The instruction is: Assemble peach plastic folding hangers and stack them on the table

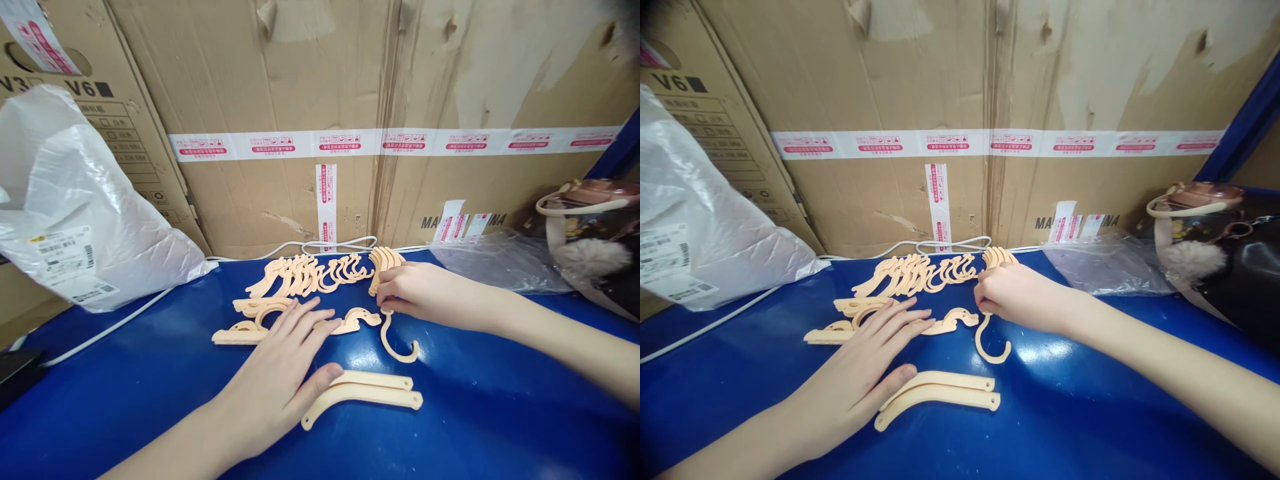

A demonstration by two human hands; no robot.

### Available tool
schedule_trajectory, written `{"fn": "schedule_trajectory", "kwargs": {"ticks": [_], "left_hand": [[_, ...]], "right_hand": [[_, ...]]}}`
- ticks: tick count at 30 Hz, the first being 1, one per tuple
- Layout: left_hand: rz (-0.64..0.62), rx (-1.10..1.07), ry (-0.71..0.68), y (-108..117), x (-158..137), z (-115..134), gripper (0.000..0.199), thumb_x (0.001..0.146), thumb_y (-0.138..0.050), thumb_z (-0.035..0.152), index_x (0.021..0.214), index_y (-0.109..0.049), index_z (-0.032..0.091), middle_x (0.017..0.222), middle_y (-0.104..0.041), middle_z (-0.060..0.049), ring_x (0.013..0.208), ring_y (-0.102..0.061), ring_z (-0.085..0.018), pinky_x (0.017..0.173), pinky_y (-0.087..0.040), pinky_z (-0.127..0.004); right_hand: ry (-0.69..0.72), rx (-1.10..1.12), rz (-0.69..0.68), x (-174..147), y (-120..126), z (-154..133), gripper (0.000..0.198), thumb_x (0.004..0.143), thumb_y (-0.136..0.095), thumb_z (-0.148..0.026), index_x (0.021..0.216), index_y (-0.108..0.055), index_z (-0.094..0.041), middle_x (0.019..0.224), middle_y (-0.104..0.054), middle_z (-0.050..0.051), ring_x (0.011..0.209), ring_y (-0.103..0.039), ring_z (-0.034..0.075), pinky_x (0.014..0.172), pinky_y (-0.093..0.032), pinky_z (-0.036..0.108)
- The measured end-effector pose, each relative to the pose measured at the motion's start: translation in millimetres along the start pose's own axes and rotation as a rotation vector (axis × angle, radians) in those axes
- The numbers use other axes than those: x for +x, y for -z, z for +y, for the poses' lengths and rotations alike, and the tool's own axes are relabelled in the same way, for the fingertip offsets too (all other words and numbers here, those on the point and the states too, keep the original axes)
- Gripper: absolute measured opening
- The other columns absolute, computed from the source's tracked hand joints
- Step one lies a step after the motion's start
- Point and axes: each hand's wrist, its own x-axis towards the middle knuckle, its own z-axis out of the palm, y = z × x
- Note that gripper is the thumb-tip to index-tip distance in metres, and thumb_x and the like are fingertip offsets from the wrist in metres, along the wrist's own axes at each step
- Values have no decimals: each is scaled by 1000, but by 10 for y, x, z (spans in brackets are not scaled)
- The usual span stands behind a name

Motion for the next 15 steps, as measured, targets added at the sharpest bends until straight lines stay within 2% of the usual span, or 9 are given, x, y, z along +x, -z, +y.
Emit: {"fn": "schedule_trajectory", "kwargs": {"ticks": [2, 4, 5, 7, 11, 15], "left_hand": [[54, -30, 28, 39, 15, 11, 29, 98, -40, 37, 119, -53, 22, 117, -61, -7, 113, -52, -25, 95, -43, -42], [78, -58, 61, 76, 20, 19, 20, 97, -39, 32, 95, -55, 21, 88, -63, -4, 84, -59, -20, 73, -47, -32], [67, -69, 59, 90, 17, 21, 19, 96, -40, 31, 86, -52, 21, 76, -59, -1, 71, -57, -17, 62, -44, -28], [-8, -91, -6, 103, 3, 27, 18, 95, -42, 30, 79, -46, 22, 62, -53, 4, 55, -52, -13, 50, -34, -25], [-208, -79, -182, 73, -28, 44, 17, 88, -49, 29, 78, -38, 23, 61, -52, 6, 50, -49, -12, 46, -27, -25], [-239, -44, -167, 26, -16, 44, 16, 89, -46, 25, 77, -36, 23, 62, -51, 6, 50, -49, -12, 46, -25, -26]], "right_hand": [[30, -7, -42, -23, 34, 4, 17, 85, -59, -14, 83, -73, -24, 89, -67, 3, 84, -62, 18, 74, -44, 28], [45, -21, -74, -39, 55, -10, 16, 82, -63, -14, 83, -75, -25, 92, -67, 2, 84, -62, 18, 72, -44, 28], [49, -29, -85, -43, 58, -20, 17, 81, -64, -13, 84, -75, -26, 90, -66, 2, 83, -62, 18, 71, -43, 28], [64, -48, -106, -46, 48, -34, 19, 80, -64, -13, 85, -76, -26, 85, -66, 2, 79, -61, 18, 67, -42, 28], [91, -63, -126, -43, -5, -16, 21, 82, -59, -11, 84, -75, -25, 79, -64, 2, 75, -59, 17, 65, -40, 28], [118, -90, -123, -36, -59, 34, 20, 82, -56, -10, 77, -72, -22, 76, -62, 1, 71, -57, 16, 63, -38, 27]]}}
